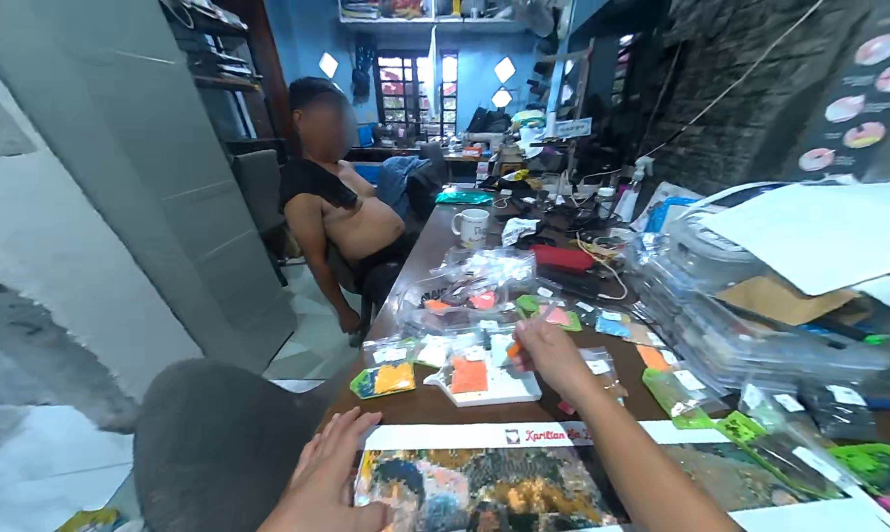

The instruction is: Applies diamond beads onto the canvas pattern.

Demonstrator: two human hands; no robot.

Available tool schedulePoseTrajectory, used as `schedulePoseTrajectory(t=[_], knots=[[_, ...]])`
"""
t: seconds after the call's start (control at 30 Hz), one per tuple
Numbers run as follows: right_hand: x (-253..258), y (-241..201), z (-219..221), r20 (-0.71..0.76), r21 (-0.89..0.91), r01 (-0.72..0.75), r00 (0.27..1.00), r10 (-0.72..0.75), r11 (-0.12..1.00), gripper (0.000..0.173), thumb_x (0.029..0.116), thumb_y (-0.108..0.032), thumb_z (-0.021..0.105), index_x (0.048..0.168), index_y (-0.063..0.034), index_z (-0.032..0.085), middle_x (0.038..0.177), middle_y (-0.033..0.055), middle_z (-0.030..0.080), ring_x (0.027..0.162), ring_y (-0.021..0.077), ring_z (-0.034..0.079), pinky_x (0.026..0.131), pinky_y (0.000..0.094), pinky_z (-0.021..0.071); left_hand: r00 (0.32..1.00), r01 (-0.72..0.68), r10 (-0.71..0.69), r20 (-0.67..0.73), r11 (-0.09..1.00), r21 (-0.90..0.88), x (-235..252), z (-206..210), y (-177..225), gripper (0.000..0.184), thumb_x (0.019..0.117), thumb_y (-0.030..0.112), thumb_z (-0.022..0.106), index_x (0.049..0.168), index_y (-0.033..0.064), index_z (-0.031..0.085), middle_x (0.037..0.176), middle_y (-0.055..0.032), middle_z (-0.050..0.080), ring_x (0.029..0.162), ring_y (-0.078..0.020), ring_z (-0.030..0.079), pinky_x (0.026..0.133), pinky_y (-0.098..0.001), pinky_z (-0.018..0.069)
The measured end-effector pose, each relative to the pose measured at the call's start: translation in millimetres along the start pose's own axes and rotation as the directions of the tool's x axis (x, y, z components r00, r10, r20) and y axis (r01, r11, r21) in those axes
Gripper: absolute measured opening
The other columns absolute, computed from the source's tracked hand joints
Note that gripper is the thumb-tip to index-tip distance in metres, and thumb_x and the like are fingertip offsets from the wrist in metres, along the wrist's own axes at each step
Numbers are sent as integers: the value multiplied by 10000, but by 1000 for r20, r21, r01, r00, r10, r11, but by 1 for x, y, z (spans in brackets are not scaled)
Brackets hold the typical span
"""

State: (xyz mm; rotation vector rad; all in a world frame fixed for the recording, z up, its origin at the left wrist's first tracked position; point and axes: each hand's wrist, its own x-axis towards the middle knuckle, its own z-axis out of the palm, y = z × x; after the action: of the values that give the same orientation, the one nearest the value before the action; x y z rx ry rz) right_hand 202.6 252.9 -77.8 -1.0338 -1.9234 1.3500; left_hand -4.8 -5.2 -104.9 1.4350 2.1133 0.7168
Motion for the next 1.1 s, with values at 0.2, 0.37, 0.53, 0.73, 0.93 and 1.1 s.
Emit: schedulePoseTrajectory(t=[0.2,0.37,0.53,0.73,0.93,1.1], knots=[[-4,-7,5,79,-177,88,994,-75,980,237,1083,-208,513,1132,-9,633,871,90,663,766,159,652,769,344,550,1000,-26,26,0,1000,-8,0,-1,-1,956,736,261,878,1526,5,404,1613,-321,253,1517,-518,157,1206,-682,78],[-26,-79,29,436,-411,213,900,-15,886,369,1091,-261,484,1414,-115,591,973,113,682,814,192,640,794,399,533,999,32,-32,16,999,4,0,-2,-2,974,727,295,880,1545,69,402,1646,-270,220,1542,-462,129,1226,-641,66],[-57,-140,71,744,-587,452,628,227,672,408,1071,-278,487,1413,-80,588,1131,207,671,1033,352,644,882,589,480,998,50,-51,30,999,11,2,-3,1,999,719,335,888,1550,82,394,1648,-258,224,1547,-440,134,1234,-627,67],[-82,-153,101,773,-613,569,575,267,548,312,1041,-226,522,1225,-7,647,1074,233,661,1040,407,638,838,629,474,997,44,-47,53,997,65,4,-1,1,962,711,396,866,1530,102,455,1631,-139,342,1557,-350,159,1246,-591,50],[-82,-143,99,763,-628,559,580,286,542,314,1043,-229,520,1243,-23,649,1102,227,668,1072,403,636,861,631,467,996,55,-58,65,997,53,3,1,3,995,721,370,870,1553,83,406,1657,-180,269,1565,-381,108,1240,-605,18],[-79,-129,35,686,-613,449,710,157,650,404,1071,-338,484,1004,23,652,971,205,637,935,361,631,807,584,478,999,32,-32,16,999,15,1,1,3,988,719,314,886,1546,68,403,1637,-271,247,1536,-468,151,1227,-642,79]])
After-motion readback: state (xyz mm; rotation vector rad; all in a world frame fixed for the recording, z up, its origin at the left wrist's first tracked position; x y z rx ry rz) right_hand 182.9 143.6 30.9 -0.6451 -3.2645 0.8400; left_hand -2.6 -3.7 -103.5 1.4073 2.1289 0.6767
